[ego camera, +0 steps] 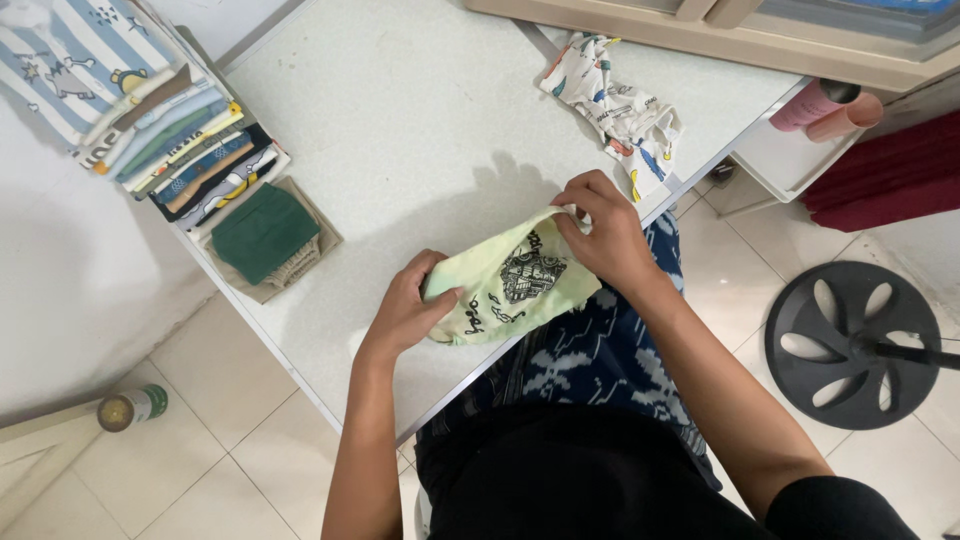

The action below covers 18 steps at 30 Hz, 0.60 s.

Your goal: The person folds a shirt by laying it flat, folding the sides toward the center, and then folding it into a smaller square.

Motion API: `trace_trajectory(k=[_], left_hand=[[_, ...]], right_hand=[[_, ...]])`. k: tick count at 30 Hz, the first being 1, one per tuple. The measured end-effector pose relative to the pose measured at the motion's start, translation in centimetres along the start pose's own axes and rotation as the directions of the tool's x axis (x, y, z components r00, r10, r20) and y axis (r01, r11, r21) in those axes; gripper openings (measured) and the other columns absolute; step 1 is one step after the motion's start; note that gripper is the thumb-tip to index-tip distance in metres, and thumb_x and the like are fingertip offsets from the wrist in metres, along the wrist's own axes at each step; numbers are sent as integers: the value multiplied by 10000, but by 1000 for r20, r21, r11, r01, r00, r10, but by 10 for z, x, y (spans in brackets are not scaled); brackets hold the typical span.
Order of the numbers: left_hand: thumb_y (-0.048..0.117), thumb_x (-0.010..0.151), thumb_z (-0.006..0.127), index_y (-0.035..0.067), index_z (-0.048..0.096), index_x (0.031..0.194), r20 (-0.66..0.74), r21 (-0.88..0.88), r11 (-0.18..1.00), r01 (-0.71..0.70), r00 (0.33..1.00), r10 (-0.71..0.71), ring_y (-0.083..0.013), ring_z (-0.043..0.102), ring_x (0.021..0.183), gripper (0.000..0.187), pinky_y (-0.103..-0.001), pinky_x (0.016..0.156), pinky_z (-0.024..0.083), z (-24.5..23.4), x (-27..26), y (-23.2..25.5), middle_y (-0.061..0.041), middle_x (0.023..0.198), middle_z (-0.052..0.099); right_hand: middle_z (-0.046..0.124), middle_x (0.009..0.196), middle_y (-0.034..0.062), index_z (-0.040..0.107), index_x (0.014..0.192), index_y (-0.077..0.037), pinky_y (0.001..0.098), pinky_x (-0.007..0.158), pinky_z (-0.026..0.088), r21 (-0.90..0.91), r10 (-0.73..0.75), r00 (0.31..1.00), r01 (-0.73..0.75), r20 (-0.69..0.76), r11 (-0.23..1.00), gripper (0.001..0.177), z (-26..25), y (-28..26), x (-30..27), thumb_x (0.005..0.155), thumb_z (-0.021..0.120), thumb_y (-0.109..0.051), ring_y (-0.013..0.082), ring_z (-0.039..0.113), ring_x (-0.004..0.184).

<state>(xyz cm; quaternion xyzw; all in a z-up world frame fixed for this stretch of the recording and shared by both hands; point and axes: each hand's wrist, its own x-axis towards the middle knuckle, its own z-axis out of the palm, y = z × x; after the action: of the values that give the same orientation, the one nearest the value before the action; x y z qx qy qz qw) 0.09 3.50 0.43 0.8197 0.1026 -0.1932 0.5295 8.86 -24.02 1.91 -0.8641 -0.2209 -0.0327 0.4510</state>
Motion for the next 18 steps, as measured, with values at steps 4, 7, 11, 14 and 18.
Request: trace_trajectory(k=[4, 7, 11, 14, 18], left_hand=[[178, 778, 783, 67, 657, 1217, -54, -180, 954, -240, 971, 234, -189, 664, 1037, 469, -355, 886, 541, -14, -7, 1, -72, 1121, 696], [236, 833, 801, 73, 674, 1125, -47, -159, 982, -98, 995, 91, -189, 644, 859, 357, -340, 776, 515, -29, -10, -3, -63, 938, 699], [194, 882, 803, 42, 627, 1088, -194, -192, 953, -236, 961, 199, -151, 642, 933, 311, -315, 834, 524, -46, -18, -1, -30, 989, 685], [171, 878, 786, 44, 671, 1147, -244, 18, 979, -204, 948, 203, -190, 646, 958, 319, -341, 842, 515, -63, -28, 2, -61, 1052, 690], [179, 903, 741, 5, 700, 1132, -249, 370, 926, 74, 968, 22, -321, 669, 918, 291, -413, 832, 520, -76, -35, -2, -136, 1108, 688]], right_hand=[[689, 989, 120, 678, 1077, 36, 334, 573, 498, 197, 231, 973, -222, -24, 955, 140, -5, -3, 0, 974, 659, -56, 191, 608, 639], [738, 956, 93, 590, 1115, 34, 306, 491, 515, 559, 431, 898, -405, 93, 724, 174, -8, -2, 2, 1046, 553, -121, 168, 631, 566], [706, 848, 101, 513, 1174, 12, 315, 571, 611, 744, 402, 912, -328, 87, 583, 174, -11, 8, 3, 1085, 522, -137, 189, 734, 641], [719, 886, 98, 624, 1212, 42, 299, 697, 626, 683, 399, 911, -357, 103, 637, 196, -11, 20, 3, 1085, 560, -92, 152, 730, 745], [722, 934, 98, 683, 1212, 60, 289, 760, 606, 561, 307, 947, -308, 98, 769, 206, -9, 28, 4, 1065, 594, -53, 138, 711, 803]])
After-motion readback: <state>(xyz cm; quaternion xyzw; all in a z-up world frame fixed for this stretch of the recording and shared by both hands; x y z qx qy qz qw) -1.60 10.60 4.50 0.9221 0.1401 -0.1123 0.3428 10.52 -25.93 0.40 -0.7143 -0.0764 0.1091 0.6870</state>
